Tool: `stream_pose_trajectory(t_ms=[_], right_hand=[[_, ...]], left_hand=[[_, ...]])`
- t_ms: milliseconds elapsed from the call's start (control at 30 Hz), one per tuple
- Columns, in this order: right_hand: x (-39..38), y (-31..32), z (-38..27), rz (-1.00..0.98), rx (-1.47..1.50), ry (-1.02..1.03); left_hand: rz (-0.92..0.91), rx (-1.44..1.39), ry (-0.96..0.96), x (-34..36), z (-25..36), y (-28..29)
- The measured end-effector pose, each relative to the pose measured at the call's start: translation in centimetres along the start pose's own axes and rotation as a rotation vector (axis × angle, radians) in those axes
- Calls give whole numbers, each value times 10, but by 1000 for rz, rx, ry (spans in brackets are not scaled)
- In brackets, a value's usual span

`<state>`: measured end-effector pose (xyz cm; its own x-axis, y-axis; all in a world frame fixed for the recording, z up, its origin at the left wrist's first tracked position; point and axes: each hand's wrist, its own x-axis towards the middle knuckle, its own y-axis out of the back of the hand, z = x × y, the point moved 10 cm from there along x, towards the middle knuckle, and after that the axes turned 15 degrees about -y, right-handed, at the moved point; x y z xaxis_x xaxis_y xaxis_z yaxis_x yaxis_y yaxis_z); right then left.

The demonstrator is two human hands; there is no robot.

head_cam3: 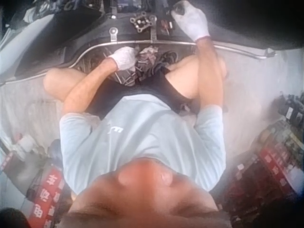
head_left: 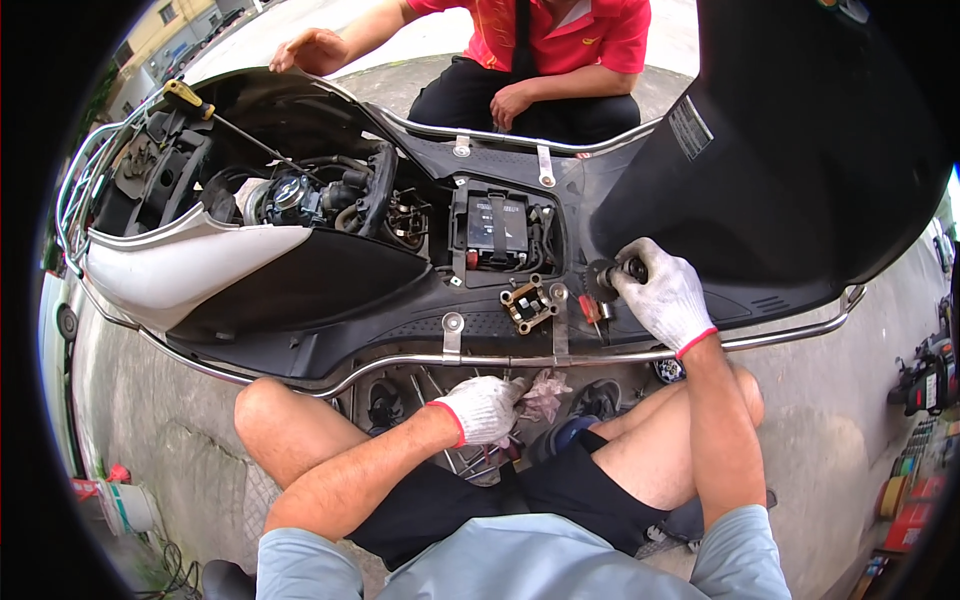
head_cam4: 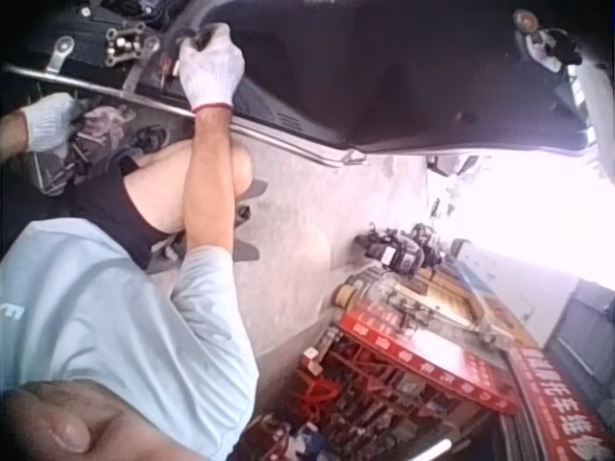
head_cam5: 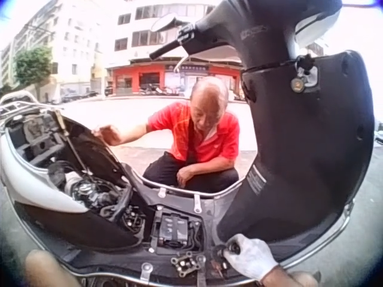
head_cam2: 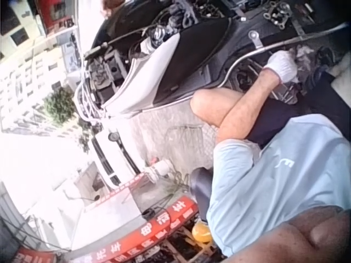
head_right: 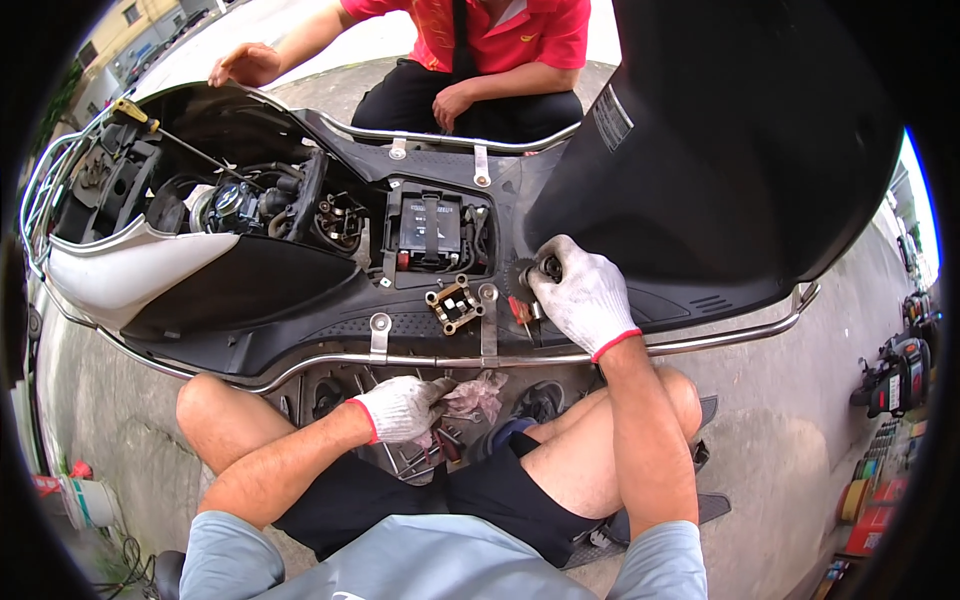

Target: Inspecting and cleaning the camshaft and rocker arm assembly during a motorcycle engine repair.

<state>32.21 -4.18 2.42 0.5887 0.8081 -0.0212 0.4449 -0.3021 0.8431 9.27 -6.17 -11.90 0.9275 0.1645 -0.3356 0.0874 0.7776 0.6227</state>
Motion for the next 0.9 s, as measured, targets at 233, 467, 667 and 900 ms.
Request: stream_pose_trajectory(t_ms=[233, 467, 667, 900], right_hand=[[1, -7, -1, -33, -22, 17], [0, -13, 1, -51, -67, 45], [-2, -13, -2, -64, -76, 60], [-3, -15, -5, -78, -69, 55]], left_hand=[[85, 48, -90, 3, -1, 2], [91, 72, -134, 12, -17, -13], [214, 91, -226, 11, -5, -1], [118, 67, -98, 8, -10, -6]])
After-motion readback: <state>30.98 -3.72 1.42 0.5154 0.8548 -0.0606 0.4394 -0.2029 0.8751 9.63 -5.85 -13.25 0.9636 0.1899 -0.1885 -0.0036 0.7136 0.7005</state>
